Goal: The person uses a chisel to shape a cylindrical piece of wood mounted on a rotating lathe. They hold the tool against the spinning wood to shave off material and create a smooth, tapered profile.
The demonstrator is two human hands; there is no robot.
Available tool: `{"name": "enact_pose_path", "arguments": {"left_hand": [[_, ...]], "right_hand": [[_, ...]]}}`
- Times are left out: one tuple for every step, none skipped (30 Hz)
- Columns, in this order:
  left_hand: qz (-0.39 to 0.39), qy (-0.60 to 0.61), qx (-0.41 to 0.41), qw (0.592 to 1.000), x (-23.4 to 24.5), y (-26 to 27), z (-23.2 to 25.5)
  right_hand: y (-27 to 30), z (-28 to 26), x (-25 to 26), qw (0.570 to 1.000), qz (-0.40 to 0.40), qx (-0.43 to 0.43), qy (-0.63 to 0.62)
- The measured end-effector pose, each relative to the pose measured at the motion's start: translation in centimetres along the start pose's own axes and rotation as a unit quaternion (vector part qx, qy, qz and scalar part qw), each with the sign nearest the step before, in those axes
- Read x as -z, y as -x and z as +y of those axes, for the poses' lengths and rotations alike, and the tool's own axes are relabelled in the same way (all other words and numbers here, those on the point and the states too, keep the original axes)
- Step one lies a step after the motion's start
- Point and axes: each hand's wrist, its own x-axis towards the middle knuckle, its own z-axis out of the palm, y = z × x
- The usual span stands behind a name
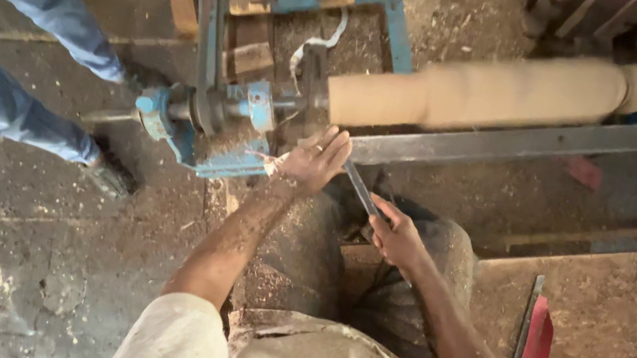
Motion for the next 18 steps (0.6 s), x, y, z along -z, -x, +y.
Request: {"name": "enact_pose_path", "arguments": {"left_hand": [[0.002,0.003,0.009,1.0,0.0,-0.5,0.1],[-0.014,-0.01,-0.011,1.0,-0.2,-1.2,0.2],[-0.031,-0.022,-0.032,0.999,-0.6,-2.0,0.1],[-0.049,-0.031,-0.05,0.997,-0.8,-2.4,0.4],[-0.045,-0.024,-0.062,0.997,-0.7,-2.5,0.4],[-0.039,-0.018,-0.078,0.996,-0.6,-2.9,-0.1],[-0.033,-0.012,-0.094,0.995,-0.4,-3.2,-0.4],[-0.035,-0.003,-0.09,0.995,0.0,-3.2,-0.4],[-0.036,0.007,-0.086,0.996,0.4,-3.1,-0.4],[-0.037,0.014,-0.083,0.996,0.5,-3.3,-0.6],[-0.04,0.02,-0.08,0.996,0.4,-3.5,-0.7],[-0.043,0.025,-0.075,0.996,0.3,-3.5,-0.5],[-0.047,0.031,-0.07,0.996,0.2,-3.3,-0.3],[-0.048,0.022,-0.077,0.996,-0.1,-3.4,-0.3],[-0.049,0.013,-0.084,0.995,-0.3,-3.4,-0.4],[-0.051,0.006,-0.09,0.995,-0.4,-3.3,-0.2],[-0.049,0.019,-0.085,0.995,-0.4,-3.1,-0.2],[-0.045,0.032,-0.08,0.995,-0.5,-3.2,-0.3]], "right_hand": [[0.0,0.4,0.3,1.0,-0.001,0.008,-0.003],[-0.1,1.0,0.6,1.0,-0.002,0.013,-0.007],[-0.6,1.4,0.8,0.999,0.002,0.006,-0.039],[-0.7,2.0,1.0,0.998,0.006,-0.005,-0.069],[-0.7,2.5,1.1,0.995,0.011,-0.017,-0.099],[-0.6,2.8,1.0,0.994,0.016,-0.01,-0.11],[-0.3,3.0,0.6,0.992,0.021,-0.003,-0.121],[0.2,3.1,-0.1,0.991,0.025,0.002,-0.132],[0.7,3.0,-0.8,0.988,0.028,-0.009,-0.152],[1.0,2.7,-1.5,0.984,0.032,-0.017,-0.173],[1.1,2.3,-2.2,0.98,0.035,-0.024,-0.193],[1.4,2.1,-3.0,0.977,0.04,-0.024,-0.207],[1.8,2.0,-3.7,0.974,0.045,-0.024,-0.222],[1.8,1.8,-4.3,0.97,0.05,-0.021,-0.237],[1.7,1.6,-4.8,0.967,0.051,-0.019,-0.25],[1.9,1.7,-5.3,0.963,0.053,-0.02,-0.263],[2.0,1.9,-5.8,0.959,0.055,-0.021,-0.276],[1.9,2.1,-6.2,0.956,0.055,-0.016,-0.289]]}}
